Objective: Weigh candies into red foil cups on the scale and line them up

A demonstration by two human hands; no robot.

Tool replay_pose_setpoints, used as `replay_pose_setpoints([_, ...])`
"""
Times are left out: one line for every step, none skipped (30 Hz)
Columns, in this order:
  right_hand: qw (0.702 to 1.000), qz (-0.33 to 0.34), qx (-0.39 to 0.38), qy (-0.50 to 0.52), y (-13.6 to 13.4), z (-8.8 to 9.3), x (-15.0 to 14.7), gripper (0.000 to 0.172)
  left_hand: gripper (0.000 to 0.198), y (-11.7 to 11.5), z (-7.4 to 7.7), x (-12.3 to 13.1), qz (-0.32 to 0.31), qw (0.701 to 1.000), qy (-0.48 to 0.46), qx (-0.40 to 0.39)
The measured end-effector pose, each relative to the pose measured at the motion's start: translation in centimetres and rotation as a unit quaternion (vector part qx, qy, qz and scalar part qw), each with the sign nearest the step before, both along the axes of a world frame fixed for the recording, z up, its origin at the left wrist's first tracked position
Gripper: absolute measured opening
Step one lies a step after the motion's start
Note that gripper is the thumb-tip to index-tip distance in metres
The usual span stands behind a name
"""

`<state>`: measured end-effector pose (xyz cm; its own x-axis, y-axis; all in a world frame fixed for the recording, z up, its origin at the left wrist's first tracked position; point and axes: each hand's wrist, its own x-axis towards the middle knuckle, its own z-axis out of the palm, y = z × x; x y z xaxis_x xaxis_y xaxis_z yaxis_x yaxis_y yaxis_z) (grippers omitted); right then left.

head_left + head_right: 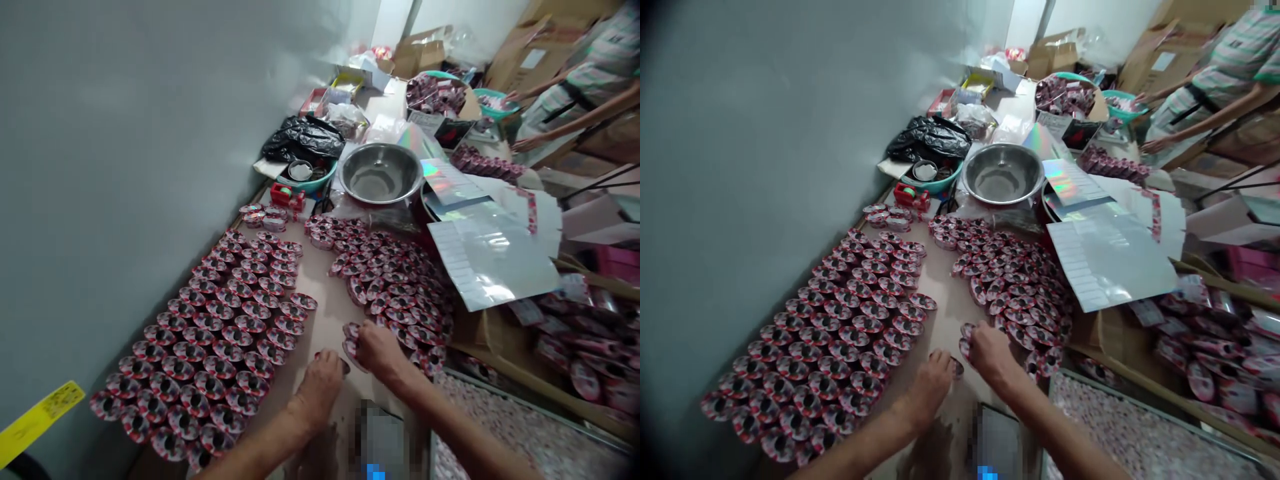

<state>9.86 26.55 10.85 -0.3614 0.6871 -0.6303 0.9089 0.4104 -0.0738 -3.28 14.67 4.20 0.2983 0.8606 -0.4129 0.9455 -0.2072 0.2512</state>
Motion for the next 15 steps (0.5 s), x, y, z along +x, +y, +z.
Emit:
replay_pose_setpoints([1.000, -0.004, -0.008, 0.001, -1.1, -1.1, 0.7, 0.026, 0.027, -0.2, -0.4, 0.6, 0.007, 1.000, 0.004, -0.002])
replay_pose_setpoints([1.000, -0.008, -0.012, 0.006, -2.0, -2.0, 1.3, 0.029, 0.026, -0.4, -0.7, 1.2, 0.012, 1.000, 0.007, -0.004])
replay_pose_setpoints([1.000, -0.011, -0.015, 0.012, -2.6, -2.7, 1.9, 0.032, 0.026, -0.7, -0.8, 1.8, 0.019, 1.000, 0.010, -0.005])
replay_pose_setpoints([1.000, -0.013, -0.018, 0.021, -3.1, -3.3, 2.5, 0.036, 0.028, -1.0, -0.9, 2.3, 0.027, 1.000, 0.014, -0.007])
replay_pose_setpoints([0.999, -0.013, -0.022, 0.032, -3.3, -3.6, 3.2, 0.036, 0.031, -1.2, -0.8, 2.7, 0.036, 0.999, 0.019, -0.008])
replay_pose_setpoints([0.999, -0.012, -0.029, 0.042, -3.4, -3.8, 3.9, 0.034, 0.035, -1.4, -0.5, 2.9, 0.045, 0.999, 0.027, -0.010])
replay_pose_setpoints([0.998, -0.009, -0.038, 0.051, -3.1, -3.7, 4.6, 0.029, 0.038, -1.4, -0.1, 2.9, 0.055, 0.998, 0.030, -0.011])
replay_pose_setpoints([0.997, -0.005, -0.051, 0.058, -2.6, -3.5, 5.3, 0.024, 0.037, -1.0, 0.4, 2.6, 0.065, 0.998, 0.020, -0.010])
replay_pose_setpoints([0.996, 0.000, -0.058, 0.067, -1.5, -3.1, 5.8, 0.019, 0.034, 0.1, 1.2, 2.0, 0.083, 0.997, -0.003, -0.001])
replay_pose_setpoints([0.995, 0.003, -0.056, 0.082, -0.1, -2.6, 6.1, 0.015, 0.028, 1.8, 1.9, 1.1, 0.106, 0.994, -0.036, 0.013])
replay_pose_setpoints([0.994, 0.003, -0.040, 0.101, 1.9, -2.1, 6.0, 0.014, 0.017, 4.3, 2.7, 0.0, 0.140, 0.986, -0.085, 0.036])
replay_pose_setpoints([0.991, 0.001, -0.009, 0.131, 4.4, -1.6, 5.7, 0.021, 0.019, 7.5, 3.3, -1.4, 0.200, 0.971, -0.113, 0.073])
replay_pose_setpoints([0.986, -0.004, 0.035, 0.161, 7.3, -1.3, 5.0, 0.025, 0.024, 11.3, 3.7, -2.9, 0.241, 0.958, -0.111, 0.105])
replay_pose_setpoints([0.980, -0.015, 0.084, 0.181, 10.4, -1.2, 4.0, 0.029, 0.028, 15.5, 3.8, -4.4, 0.273, 0.947, -0.105, 0.130])
replay_pose_setpoints([0.976, -0.023, 0.113, 0.185, 13.7, -1.3, 2.8, 0.035, 0.031, 19.7, 3.6, -5.8, 0.310, 0.933, -0.095, 0.155])
